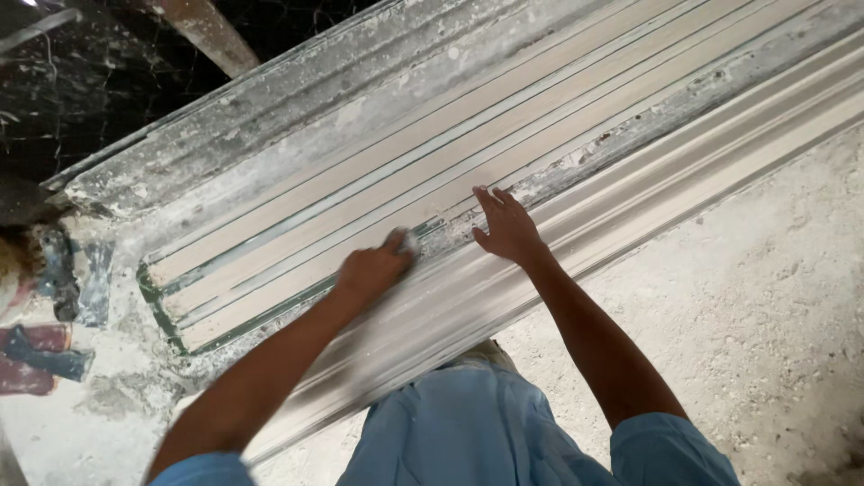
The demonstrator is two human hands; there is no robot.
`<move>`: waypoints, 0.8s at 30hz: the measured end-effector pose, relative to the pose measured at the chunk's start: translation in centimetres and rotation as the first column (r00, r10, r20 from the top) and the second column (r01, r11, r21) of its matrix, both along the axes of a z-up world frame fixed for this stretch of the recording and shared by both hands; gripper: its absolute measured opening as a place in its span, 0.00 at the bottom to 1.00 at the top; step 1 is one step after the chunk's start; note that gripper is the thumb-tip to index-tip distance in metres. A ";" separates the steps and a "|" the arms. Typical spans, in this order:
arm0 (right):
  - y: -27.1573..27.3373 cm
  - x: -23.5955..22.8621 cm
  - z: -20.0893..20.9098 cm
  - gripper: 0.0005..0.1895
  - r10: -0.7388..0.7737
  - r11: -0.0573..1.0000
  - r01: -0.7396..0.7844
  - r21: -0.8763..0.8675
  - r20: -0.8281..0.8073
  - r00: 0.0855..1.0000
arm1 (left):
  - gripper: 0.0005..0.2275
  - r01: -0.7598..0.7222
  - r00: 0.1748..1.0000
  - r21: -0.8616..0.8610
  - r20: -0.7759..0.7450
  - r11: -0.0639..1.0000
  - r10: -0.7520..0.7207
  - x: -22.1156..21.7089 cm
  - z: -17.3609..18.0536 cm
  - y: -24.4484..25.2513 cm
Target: The person washes hands at a tap, then wipes hands with a cloth. They pick up a small abrasive pad and scrub the surface of stacked white decorative molding pieces on a workbench, moving along the length of the pieces.
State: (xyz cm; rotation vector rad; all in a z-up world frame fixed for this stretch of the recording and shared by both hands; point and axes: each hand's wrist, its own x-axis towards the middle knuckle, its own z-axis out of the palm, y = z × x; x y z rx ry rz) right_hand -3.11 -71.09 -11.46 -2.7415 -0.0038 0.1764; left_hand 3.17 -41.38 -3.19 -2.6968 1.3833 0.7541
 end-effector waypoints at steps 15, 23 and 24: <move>-0.5 -3.0 -0.2 0.35 -0.175 0.980 0.172 0.099 0.029 0.984 | 0.24 -0.012 1.000 0.032 -0.024 0.999 0.013 0.7 0.6 1.9; 1.6 -4.3 0.2 0.35 -0.264 0.964 0.260 0.053 0.114 0.958 | 0.10 0.031 0.997 -0.215 0.082 0.976 -0.013 2.7 -5.5 -12.9; 1.6 -4.9 0.3 0.34 -0.277 0.960 0.271 0.061 0.104 0.955 | 0.10 0.074 0.995 -0.225 0.083 0.971 -0.057 2.7 -6.0 -13.6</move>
